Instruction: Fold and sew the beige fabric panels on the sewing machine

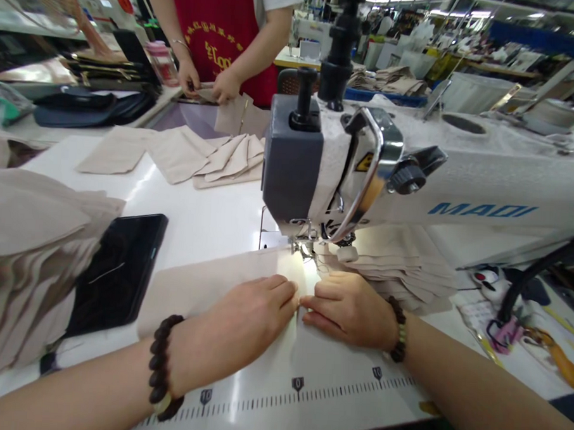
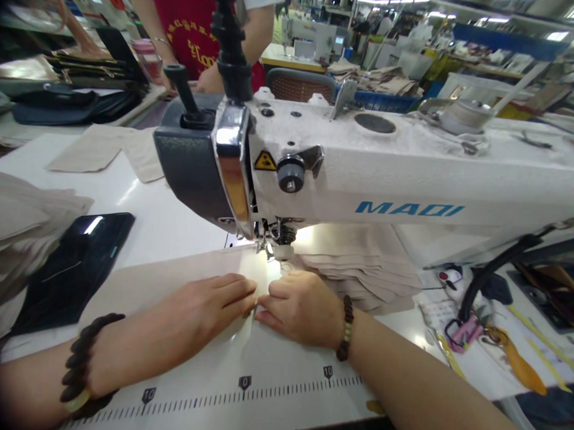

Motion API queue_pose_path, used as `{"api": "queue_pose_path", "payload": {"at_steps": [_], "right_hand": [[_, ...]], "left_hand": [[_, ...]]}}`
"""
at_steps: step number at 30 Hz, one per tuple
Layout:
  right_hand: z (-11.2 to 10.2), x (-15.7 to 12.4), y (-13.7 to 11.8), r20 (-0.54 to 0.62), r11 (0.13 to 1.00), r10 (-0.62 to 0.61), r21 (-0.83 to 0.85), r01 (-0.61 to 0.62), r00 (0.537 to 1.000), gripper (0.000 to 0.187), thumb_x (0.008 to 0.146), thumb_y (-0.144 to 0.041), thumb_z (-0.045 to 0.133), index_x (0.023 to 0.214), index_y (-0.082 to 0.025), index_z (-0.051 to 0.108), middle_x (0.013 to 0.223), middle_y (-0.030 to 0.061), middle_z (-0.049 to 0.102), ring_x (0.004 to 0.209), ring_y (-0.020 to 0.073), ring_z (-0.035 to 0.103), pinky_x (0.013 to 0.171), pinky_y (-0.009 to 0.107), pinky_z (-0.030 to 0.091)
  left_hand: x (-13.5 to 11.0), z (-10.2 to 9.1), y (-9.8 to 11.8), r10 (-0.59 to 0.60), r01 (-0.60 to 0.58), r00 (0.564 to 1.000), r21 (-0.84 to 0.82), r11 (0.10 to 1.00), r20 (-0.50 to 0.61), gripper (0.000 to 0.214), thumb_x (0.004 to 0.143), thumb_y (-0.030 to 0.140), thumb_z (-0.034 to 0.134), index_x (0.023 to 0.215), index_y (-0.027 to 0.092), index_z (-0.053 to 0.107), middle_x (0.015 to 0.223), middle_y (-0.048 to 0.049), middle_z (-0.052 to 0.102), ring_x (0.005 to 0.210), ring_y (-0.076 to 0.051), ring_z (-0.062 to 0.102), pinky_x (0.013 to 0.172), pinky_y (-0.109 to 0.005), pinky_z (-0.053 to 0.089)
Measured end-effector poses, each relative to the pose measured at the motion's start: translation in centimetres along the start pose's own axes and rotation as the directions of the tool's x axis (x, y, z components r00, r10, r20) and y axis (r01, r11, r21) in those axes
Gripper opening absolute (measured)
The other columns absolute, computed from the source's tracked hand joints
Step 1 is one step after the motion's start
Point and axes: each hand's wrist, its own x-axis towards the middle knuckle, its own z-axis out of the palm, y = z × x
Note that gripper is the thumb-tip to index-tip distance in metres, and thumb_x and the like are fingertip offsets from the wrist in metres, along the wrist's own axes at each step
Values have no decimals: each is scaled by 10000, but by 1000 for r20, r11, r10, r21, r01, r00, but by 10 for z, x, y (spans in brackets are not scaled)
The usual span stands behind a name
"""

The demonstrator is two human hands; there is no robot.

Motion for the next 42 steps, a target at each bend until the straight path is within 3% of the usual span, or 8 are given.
{"api": "queue_pose_path", "payload": {"at_steps": [3,9,15,28,35,42], "right_hand": [[1,0,-1,-3,1000,-4,-6,4,1000,382,946,-331,327,819,-157,643,610,-1,513,578,133,445,548,299,283],[-1,2,-2,-26,1000,-1,1,1,1000,381,949,-331,324,848,-144,641,613,-1,512,572,138,419,557,306,273],[-1,4,-2,-30,1000,29,-4,-29,999,373,954,-330,312,912,-140,631,628,-3,527,576,134,417,614,318,276],[4,8,1,19,976,214,-40,-213,977,333,921,-368,390,1010,-136,612,741,43,581,661,164,493,656,322,294],[4,13,0,62,957,285,-77,-280,957,356,884,-356,465,1107,-94,557,796,75,597,714,201,527,698,347,340],[5,14,-1,68,948,315,-66,-311,947,358,854,-344,518,1111,-99,569,855,80,613,762,218,536,732,351,357]], "left_hand": [[-2,2,0,-9,9,1000,18,1000,-9,191,892,85,376,829,114,554,868,-60,560,841,-163,504,752,-268,445],[1,3,0,-66,62,993,42,997,94,161,851,55,422,903,101,568,939,-85,581,857,-194,531,776,-318,475],[3,1,-1,-65,60,993,54,997,97,181,844,32,421,918,82,579,960,-98,590,888,-204,547,814,-339,481],[7,13,-22,-48,49,992,5,999,-113,271,871,42,350,1067,50,538,1086,-142,578,1064,-191,527,972,-338,410],[12,3,-30,-91,92,989,4,996,-116,245,831,30,418,1036,65,548,1083,-138,564,1102,-216,501,990,-365,394],[19,8,-41,-125,113,980,-82,990,-157,211,870,64,400,1023,90,544,1113,-122,543,1095,-187,498,1012,-329,359]]}}
